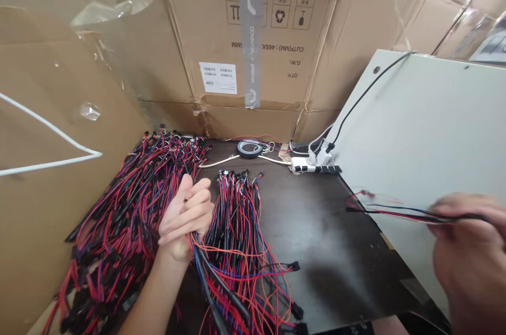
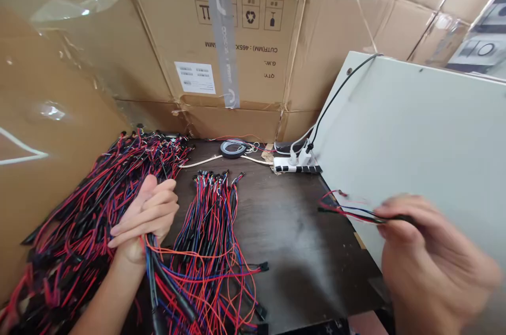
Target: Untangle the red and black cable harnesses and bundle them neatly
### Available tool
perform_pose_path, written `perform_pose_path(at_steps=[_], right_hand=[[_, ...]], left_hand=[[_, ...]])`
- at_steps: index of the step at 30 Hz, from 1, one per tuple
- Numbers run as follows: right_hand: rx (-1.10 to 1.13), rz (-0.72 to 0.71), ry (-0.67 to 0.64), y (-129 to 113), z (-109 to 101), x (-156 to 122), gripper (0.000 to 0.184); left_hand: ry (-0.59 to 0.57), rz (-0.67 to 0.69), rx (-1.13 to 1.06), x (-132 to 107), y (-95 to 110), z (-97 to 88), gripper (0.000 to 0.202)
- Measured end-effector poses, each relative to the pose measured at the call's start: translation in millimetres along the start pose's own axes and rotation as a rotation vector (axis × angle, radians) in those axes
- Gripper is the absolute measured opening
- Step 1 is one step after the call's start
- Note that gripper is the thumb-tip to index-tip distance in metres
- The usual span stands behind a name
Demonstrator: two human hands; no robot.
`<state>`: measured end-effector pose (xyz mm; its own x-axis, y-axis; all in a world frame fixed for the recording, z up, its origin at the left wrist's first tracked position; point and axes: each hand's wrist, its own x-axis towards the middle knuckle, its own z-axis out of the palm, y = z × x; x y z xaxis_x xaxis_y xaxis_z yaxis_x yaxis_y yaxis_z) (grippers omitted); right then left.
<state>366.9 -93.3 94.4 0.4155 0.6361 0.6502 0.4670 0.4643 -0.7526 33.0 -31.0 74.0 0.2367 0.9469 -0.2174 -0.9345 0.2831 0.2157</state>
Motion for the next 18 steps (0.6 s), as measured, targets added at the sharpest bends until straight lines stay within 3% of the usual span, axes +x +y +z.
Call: perform_pose_path(at_steps=[2, 6, 11, 15, 18], right_hand=[[0.064, -0.005, -0.035, -4, 15, -4, 0.015], [0.271, 0.321, -0.39, 0, 46, -6, 0.023], [0.459, 0.563, -0.607, 0, 82, -4, 0.031], [0.465, 0.682, -0.759, -9, 103, -8, 0.036], [0.478, 0.667, -0.886, -13, 115, -11, 0.029]], left_hand=[[-0.013, -0.023, 0.019, 0, -9, 1.3, 0.033], [-0.114, -0.242, 0.054, 4, -31, 1.9, 0.033], [-0.226, -0.439, 0.2, 11, -61, 3.2, 0.036], [-0.183, -0.473, 0.402, 13, -79, 2.9, 0.031], [-0.098, -0.428, 0.487, 13, -86, 2.5, 0.034]])
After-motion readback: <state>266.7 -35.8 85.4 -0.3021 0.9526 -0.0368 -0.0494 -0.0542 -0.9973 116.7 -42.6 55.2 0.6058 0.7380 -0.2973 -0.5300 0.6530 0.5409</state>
